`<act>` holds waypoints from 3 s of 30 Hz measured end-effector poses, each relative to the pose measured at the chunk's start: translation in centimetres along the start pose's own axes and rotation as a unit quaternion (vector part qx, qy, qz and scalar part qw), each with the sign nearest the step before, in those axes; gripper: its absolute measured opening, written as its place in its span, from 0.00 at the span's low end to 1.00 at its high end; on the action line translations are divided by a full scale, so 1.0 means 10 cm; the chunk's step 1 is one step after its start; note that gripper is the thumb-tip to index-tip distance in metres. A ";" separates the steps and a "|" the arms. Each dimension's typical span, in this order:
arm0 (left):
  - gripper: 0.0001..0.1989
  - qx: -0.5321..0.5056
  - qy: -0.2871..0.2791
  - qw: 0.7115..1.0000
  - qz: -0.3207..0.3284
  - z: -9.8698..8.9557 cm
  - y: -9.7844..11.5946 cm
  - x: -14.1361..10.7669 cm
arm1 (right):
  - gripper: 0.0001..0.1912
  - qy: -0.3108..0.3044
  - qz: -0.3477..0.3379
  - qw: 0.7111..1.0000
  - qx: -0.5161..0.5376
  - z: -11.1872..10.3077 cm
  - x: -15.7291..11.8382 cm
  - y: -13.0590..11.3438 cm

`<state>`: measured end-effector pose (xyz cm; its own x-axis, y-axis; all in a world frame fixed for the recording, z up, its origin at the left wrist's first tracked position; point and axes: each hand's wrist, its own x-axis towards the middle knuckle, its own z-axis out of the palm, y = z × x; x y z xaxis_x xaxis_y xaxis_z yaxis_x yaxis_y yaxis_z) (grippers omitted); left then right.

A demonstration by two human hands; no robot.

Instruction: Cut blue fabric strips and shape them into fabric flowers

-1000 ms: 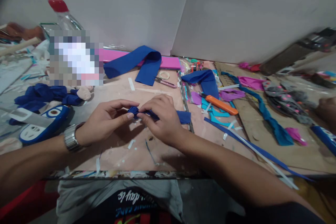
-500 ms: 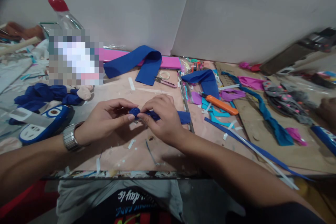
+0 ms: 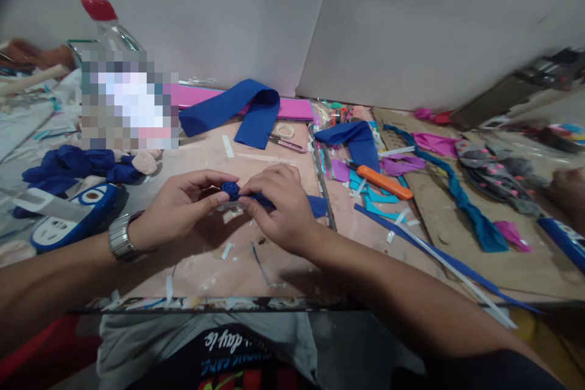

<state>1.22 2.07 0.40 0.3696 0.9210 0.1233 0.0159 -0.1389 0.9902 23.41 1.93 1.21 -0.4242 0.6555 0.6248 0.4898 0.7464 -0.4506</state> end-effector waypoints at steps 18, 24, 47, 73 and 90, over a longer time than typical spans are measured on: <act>0.15 0.017 -0.008 0.999 0.042 0.00 -0.01 -0.01 | 0.05 0.005 0.007 1.000 0.001 0.00 0.00 -0.01; 0.15 0.044 0.000 0.998 0.038 0.02 0.03 -0.01 | 0.05 -0.006 0.013 1.000 -0.004 -0.01 0.00 -0.03; 0.12 0.048 -0.021 0.995 0.084 0.02 0.07 -0.02 | 0.03 0.007 0.003 1.000 -0.009 -0.01 0.00 -0.02; 0.18 0.060 -0.006 0.997 0.044 0.04 0.04 -0.05 | 0.09 -0.005 0.004 1.000 0.002 -0.01 -0.01 -0.01; 0.15 0.085 -0.004 0.996 0.019 0.00 0.05 -0.04 | 0.11 0.017 -0.005 1.000 0.020 0.02 -0.02 0.04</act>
<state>1.10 1.57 0.82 0.3802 0.9112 0.1587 0.1586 -0.2333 0.9594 23.57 2.12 0.77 -0.4024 0.6449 0.6498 0.4548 0.7568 -0.4695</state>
